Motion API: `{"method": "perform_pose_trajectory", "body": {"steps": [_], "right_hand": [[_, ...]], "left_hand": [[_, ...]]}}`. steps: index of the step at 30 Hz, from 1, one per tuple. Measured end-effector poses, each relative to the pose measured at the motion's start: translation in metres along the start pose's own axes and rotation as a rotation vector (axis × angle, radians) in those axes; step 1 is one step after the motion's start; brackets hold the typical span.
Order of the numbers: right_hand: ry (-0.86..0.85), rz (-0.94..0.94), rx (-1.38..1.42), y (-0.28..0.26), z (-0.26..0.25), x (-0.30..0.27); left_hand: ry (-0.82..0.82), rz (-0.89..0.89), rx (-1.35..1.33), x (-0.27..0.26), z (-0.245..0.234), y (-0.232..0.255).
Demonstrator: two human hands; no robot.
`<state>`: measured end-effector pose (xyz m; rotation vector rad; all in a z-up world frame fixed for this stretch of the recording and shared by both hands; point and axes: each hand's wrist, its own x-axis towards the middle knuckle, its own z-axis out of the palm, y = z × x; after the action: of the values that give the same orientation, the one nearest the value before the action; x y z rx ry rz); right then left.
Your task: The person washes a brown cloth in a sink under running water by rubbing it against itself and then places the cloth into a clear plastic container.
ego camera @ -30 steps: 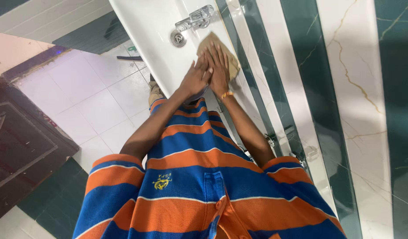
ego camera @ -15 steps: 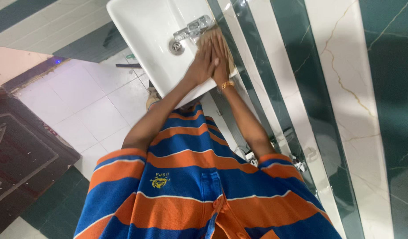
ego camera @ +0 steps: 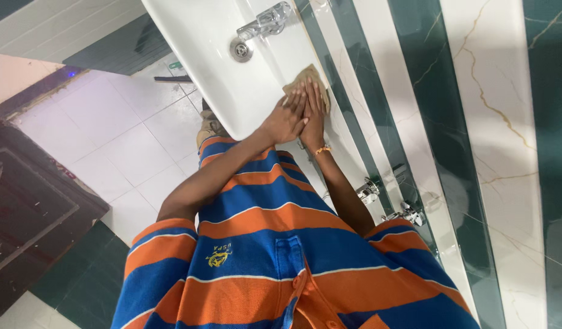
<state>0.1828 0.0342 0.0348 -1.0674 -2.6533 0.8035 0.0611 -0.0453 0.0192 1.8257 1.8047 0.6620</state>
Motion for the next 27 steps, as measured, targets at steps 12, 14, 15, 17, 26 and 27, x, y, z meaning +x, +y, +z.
{"method": "perform_pose_trajectory", "body": {"steps": [12,14,15,17,26,27], "right_hand": [[0.093,-0.160,-0.282,0.021,0.041,0.123],[0.072,-0.129,-0.323,0.022,0.038,0.123],[0.052,-0.105,-0.331,0.018,0.040,0.113],[0.015,-0.094,-0.209,0.016,0.028,0.080],[0.094,-0.033,-0.099,0.006,0.016,0.010],[0.081,-0.012,-0.088,0.007,0.017,0.013]], "left_hand": [[0.142,-0.032,-0.026,0.072,-0.033,-0.100],[0.180,0.068,-0.023,0.070,-0.033,-0.102],[0.184,0.109,-0.023,0.059,-0.029,-0.099],[0.151,0.096,-0.023,0.043,-0.017,-0.083],[0.124,0.143,0.113,0.012,0.018,-0.039],[0.131,0.157,0.140,0.016,0.018,-0.047]]}}
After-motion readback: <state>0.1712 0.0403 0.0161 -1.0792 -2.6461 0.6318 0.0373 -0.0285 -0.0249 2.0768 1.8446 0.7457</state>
